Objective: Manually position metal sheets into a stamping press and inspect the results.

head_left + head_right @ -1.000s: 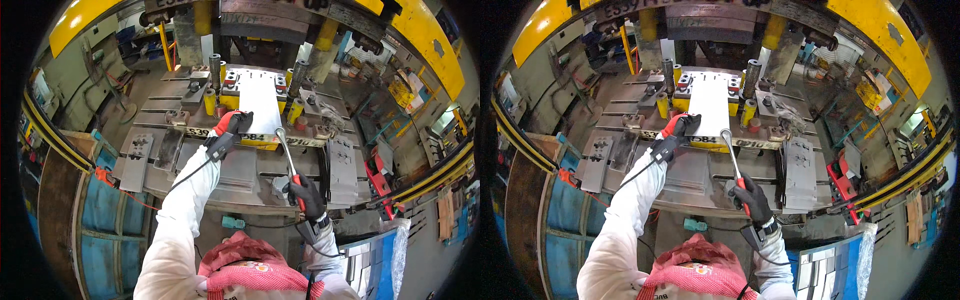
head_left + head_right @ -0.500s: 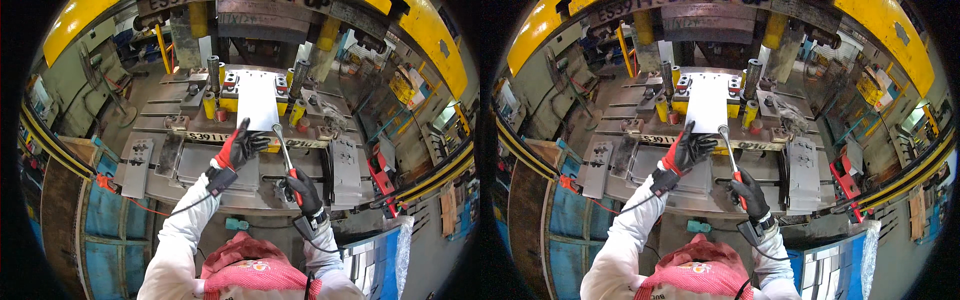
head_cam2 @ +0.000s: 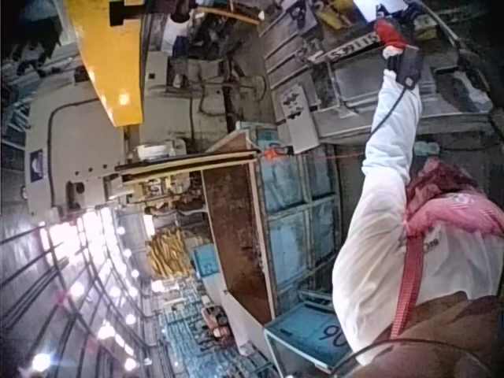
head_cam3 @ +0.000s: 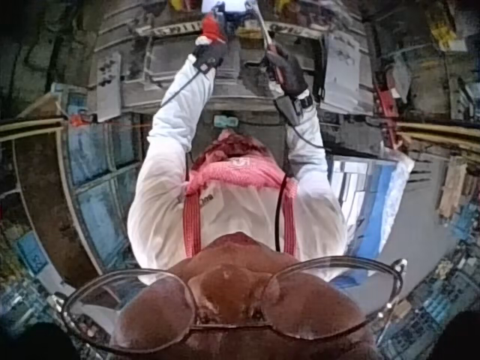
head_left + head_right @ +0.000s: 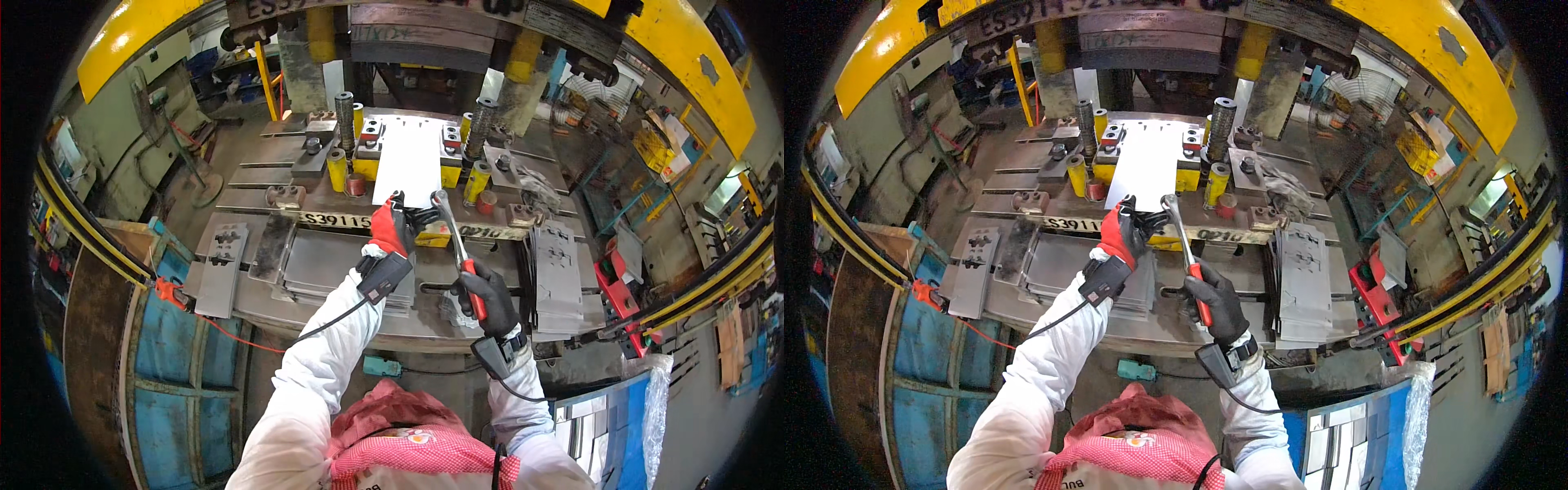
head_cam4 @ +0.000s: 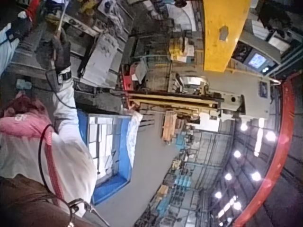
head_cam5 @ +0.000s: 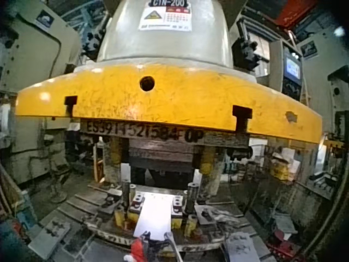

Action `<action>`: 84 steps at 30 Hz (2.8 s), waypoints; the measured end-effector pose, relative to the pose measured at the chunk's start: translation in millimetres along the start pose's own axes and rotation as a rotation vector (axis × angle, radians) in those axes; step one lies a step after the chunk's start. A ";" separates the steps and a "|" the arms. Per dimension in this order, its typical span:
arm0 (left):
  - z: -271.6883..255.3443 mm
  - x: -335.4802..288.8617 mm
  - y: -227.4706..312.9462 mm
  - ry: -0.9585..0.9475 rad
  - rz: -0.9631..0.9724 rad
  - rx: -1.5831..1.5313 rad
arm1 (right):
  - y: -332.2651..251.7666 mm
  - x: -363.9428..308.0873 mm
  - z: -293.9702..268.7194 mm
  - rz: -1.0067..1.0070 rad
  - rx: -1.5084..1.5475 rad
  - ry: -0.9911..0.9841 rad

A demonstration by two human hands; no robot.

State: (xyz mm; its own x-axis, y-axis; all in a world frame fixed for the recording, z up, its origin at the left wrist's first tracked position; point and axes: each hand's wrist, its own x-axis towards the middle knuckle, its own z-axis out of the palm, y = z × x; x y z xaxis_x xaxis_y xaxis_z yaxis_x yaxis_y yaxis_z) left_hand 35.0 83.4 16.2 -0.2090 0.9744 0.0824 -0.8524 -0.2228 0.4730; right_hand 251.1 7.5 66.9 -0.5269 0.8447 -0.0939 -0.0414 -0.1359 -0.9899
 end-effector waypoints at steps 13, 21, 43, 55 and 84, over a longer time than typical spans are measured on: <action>-3.4 7.8 -2.4 0.095 0.005 0.044 | 112.0 -150.7 -32.8 0.313 0.195 0.098; 10.5 5.6 -5.2 0.211 0.169 0.076 | 139.5 -218.8 -56.9 0.432 0.236 0.162; 30.7 -4.5 -0.9 0.241 0.156 0.103 | 143.3 -212.7 -89.4 0.456 0.270 0.061; 11.3 4.2 -3.9 0.162 0.253 0.117 | 132.6 -210.5 -76.7 0.468 0.249 0.059; -53.1 36.4 -4.0 0.179 0.316 0.662 | 142.8 -206.1 -89.4 0.411 0.173 -0.006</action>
State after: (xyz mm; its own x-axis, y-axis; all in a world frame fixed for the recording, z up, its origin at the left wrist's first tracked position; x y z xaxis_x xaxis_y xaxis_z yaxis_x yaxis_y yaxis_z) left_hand 5.3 118.2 -29.2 -0.5185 0.8348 0.1852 -0.2843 -0.3726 0.8834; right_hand 429.7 -139.7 -64.6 -0.5346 0.6993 -0.4745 0.0312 -0.5448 -0.8380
